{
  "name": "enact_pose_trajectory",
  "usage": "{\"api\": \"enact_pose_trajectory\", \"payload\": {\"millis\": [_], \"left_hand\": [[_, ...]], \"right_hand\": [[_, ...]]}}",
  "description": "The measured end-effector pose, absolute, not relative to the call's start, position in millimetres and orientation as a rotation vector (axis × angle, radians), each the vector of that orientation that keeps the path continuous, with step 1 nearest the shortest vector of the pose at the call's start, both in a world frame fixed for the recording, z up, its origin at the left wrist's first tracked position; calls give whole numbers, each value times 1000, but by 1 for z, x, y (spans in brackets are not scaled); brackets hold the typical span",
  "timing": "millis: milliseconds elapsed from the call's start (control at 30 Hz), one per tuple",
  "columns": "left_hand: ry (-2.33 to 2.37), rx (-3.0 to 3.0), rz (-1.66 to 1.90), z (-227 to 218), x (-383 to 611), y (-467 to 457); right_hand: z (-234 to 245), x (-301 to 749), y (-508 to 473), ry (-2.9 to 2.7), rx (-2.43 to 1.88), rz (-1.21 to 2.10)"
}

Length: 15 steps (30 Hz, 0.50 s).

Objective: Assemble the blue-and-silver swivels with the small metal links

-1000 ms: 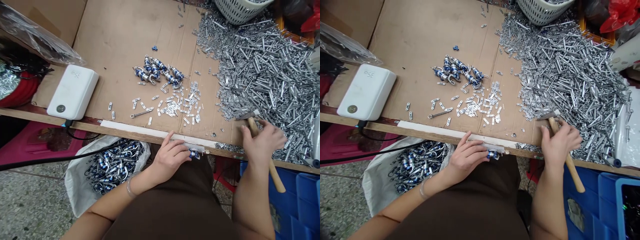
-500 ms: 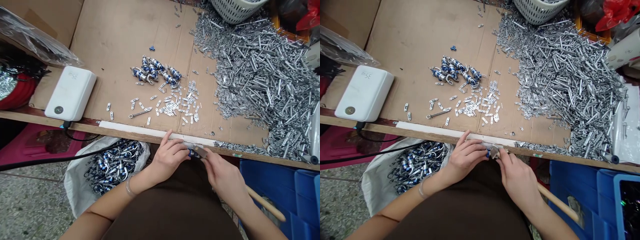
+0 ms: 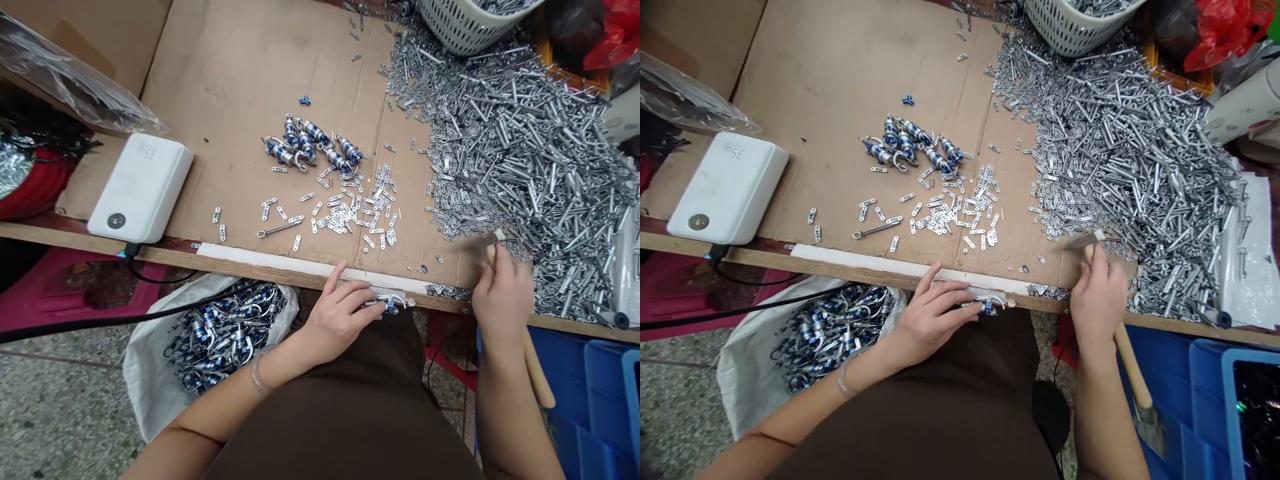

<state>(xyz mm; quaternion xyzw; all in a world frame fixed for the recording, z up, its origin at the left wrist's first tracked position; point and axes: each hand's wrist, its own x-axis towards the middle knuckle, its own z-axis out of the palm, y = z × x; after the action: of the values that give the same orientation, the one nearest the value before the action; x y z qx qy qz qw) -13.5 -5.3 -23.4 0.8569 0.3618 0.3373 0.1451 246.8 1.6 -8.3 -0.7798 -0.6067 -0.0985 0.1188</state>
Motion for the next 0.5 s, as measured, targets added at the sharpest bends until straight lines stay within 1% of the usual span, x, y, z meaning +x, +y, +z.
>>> {"api": "enact_pose_trajectory", "payload": {"millis": [67, 167, 233, 333, 400, 500], "left_hand": [[1023, 2474, 974, -24, -13, -5], [996, 2457, 977, -23, -13, -4], [981, 2443, 977, -22, -13, -4], [980, 2434, 984, -19, -12, -3], [985, 2439, 994, -18, -13, -2], [995, 2437, 1008, -16, -15, -1]], "right_hand": [[-16, 256, 12, -1748, -2276, -321], [-16, 239, 21, -1691, -2210, -307], [-12, 212, 26, -1705, -2121, -162], [-6, 170, 38, -1795, -2038, 196], [-5, 153, 48, -1821, -2073, 291], [-5, 146, 59, -1945, -2105, 338]]}}
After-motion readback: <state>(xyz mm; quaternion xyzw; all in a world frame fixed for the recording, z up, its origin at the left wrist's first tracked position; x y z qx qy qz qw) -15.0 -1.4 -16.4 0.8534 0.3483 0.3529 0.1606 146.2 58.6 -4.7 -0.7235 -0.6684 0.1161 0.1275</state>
